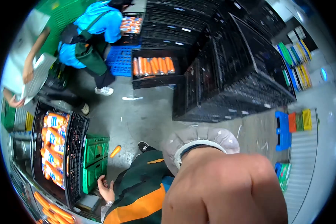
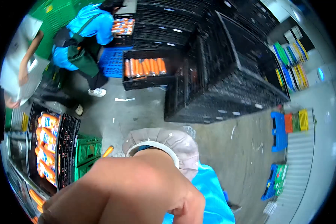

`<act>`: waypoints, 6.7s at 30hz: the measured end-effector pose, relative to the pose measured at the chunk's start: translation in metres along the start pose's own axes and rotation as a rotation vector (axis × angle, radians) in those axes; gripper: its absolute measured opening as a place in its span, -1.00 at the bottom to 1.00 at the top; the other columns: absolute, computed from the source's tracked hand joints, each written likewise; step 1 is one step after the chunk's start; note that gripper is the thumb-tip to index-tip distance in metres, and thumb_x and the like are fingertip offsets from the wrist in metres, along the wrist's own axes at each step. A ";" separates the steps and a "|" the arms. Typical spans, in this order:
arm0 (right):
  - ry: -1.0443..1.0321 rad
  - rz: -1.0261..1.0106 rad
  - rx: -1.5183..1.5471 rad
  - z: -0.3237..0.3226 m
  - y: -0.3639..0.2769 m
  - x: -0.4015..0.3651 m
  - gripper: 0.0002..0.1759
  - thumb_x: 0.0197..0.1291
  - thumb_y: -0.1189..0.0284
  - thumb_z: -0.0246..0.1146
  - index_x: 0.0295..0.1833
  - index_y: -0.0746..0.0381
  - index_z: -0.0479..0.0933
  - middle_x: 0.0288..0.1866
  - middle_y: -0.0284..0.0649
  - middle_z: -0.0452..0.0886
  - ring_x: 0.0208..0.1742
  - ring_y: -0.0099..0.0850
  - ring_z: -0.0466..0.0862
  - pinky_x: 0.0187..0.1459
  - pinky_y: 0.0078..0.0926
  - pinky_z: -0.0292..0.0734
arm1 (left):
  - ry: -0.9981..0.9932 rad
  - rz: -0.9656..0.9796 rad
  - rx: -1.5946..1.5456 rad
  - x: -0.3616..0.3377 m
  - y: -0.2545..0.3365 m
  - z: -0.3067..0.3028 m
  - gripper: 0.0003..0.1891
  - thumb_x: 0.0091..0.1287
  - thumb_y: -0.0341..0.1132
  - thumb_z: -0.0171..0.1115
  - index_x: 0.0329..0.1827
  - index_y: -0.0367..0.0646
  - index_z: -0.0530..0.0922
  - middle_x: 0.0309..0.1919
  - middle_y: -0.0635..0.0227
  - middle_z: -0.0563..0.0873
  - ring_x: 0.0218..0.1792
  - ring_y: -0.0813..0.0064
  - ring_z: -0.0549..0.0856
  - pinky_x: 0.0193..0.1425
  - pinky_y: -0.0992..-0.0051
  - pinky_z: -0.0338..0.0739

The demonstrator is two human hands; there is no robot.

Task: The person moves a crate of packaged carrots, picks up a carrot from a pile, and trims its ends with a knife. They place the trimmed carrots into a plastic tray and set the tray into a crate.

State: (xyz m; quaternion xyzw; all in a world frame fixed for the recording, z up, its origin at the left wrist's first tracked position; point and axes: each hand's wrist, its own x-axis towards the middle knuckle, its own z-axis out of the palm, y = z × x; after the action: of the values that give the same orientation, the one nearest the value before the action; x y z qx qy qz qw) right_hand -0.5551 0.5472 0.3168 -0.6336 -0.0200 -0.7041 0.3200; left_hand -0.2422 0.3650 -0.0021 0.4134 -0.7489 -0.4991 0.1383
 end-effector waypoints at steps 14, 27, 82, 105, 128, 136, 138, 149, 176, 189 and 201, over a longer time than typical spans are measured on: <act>1.299 0.558 -1.946 0.055 -0.203 -0.135 -0.90 0.14 0.54 0.25 -0.24 0.33 0.59 -0.30 -0.32 0.61 -0.29 -0.62 0.54 -0.21 -0.68 0.45 | -0.631 0.462 -0.003 0.136 0.211 0.184 -0.59 0.14 -0.30 0.33 0.04 -0.19 0.49 -0.21 0.28 0.62 -0.18 0.44 0.60 -0.06 0.46 0.47; 0.936 0.480 -2.975 -0.055 -0.440 -0.253 -0.68 0.17 0.42 0.12 -0.66 0.19 0.43 -0.63 -0.27 0.42 -0.46 -0.29 0.43 -0.19 -0.36 0.24 | -0.905 0.289 -1.076 0.101 0.486 0.503 -0.50 0.47 -0.05 -0.22 0.35 -0.19 0.20 0.20 0.31 0.37 0.24 0.49 0.32 0.29 0.53 0.20; 1.835 0.838 -2.231 0.024 -0.611 -0.335 -0.63 0.33 0.23 0.01 -0.28 0.35 0.47 -0.45 -0.27 0.47 -0.25 -0.44 0.49 0.14 -0.40 0.26 | -0.835 0.449 -0.486 0.191 0.495 0.587 -0.70 0.32 -0.32 0.09 0.07 -0.17 0.34 -0.14 0.32 0.50 -0.14 0.54 0.48 0.01 0.53 0.38; 1.376 0.848 -2.226 0.059 -0.660 -0.393 -0.48 0.17 0.09 0.11 0.09 0.27 0.39 -0.38 -0.25 0.43 -0.32 -0.45 0.43 -0.02 -0.36 0.33 | -0.567 0.927 -0.595 0.174 0.619 0.632 -0.58 0.12 -0.31 0.20 0.04 -0.21 0.34 -0.03 0.08 0.44 0.02 0.12 0.44 0.15 0.28 0.31; 0.075 1.386 -1.825 -0.342 -0.418 -0.056 -0.81 -0.07 0.60 0.17 -0.26 0.30 0.40 -0.27 -0.23 0.38 -0.31 -0.46 0.37 -0.25 -0.58 0.30 | -0.629 -0.071 0.383 0.246 0.158 0.394 -0.55 0.09 -0.21 0.22 0.06 -0.15 0.49 -0.09 0.08 0.64 -0.04 0.12 0.62 0.07 0.28 0.49; -0.485 1.131 -1.271 -0.346 -0.215 0.019 -0.65 -0.27 0.67 0.22 -0.21 0.36 0.50 -0.15 -0.04 0.55 -0.11 -0.16 0.56 -0.02 -0.40 0.44 | -0.166 -0.232 0.222 0.169 0.124 0.372 -0.49 -0.03 -0.18 0.33 0.03 -0.10 0.48 -0.08 0.08 0.59 -0.01 0.09 0.56 0.10 0.28 0.45; -0.539 1.153 -1.146 -0.355 -0.182 0.015 -0.67 -0.23 0.64 0.25 -0.20 0.35 0.52 -0.15 -0.03 0.56 -0.13 -0.13 0.57 -0.05 -0.38 0.46 | 0.146 -0.414 0.271 0.166 0.129 0.328 -0.47 -0.06 -0.18 0.35 0.04 -0.08 0.48 -0.08 0.09 0.59 0.00 0.08 0.55 0.11 0.26 0.44; -0.174 1.718 -0.545 -0.411 0.056 -0.027 -0.66 0.15 0.57 0.22 0.06 0.38 0.45 -0.07 -0.19 0.60 -0.09 -0.46 0.61 -0.07 -0.57 0.51 | 1.226 -0.351 0.601 0.171 0.026 -0.071 -0.53 -0.04 -0.28 0.36 -0.06 -0.23 0.45 -0.17 0.05 0.58 -0.06 0.06 0.55 0.07 0.23 0.43; 0.650 1.833 -0.515 -0.424 0.530 -0.102 -0.50 -0.04 0.15 0.28 -0.25 0.46 0.56 -0.45 0.00 0.61 -0.49 -0.22 0.62 -0.44 -0.34 0.48 | 0.891 -0.767 0.294 0.202 -0.264 -0.354 -0.45 0.02 -0.31 0.29 0.07 -0.39 0.39 -0.05 0.02 0.57 -0.08 0.14 0.58 0.02 0.32 0.45; 0.499 1.894 -1.043 -0.401 0.517 -0.067 -0.45 -0.07 0.09 0.21 -0.16 0.38 0.59 -0.12 0.15 0.59 -0.06 0.00 0.61 -0.01 -0.28 0.48 | 0.732 -0.780 0.343 0.263 -0.194 -0.320 -0.56 -0.02 -0.30 0.28 -0.10 -0.38 0.43 -0.22 0.08 0.58 -0.21 0.18 0.58 -0.11 0.31 0.45; 0.812 1.761 -1.078 -0.348 0.486 -0.101 -0.45 -0.09 0.08 0.21 -0.13 0.33 0.60 -0.13 0.09 0.61 -0.05 -0.06 0.61 -0.02 -0.28 0.47 | 0.552 -0.479 0.438 0.381 -0.151 -0.372 -0.65 -0.06 -0.29 0.26 -0.26 -0.36 0.48 -0.37 0.14 0.59 -0.34 0.21 0.58 -0.24 0.30 0.46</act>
State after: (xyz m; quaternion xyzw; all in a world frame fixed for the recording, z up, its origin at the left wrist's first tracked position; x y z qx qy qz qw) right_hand -0.6306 0.0531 -0.0264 -0.2048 0.8526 -0.3025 0.3738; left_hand -0.1751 -0.1829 -0.0384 0.7134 -0.6549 -0.2171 0.1228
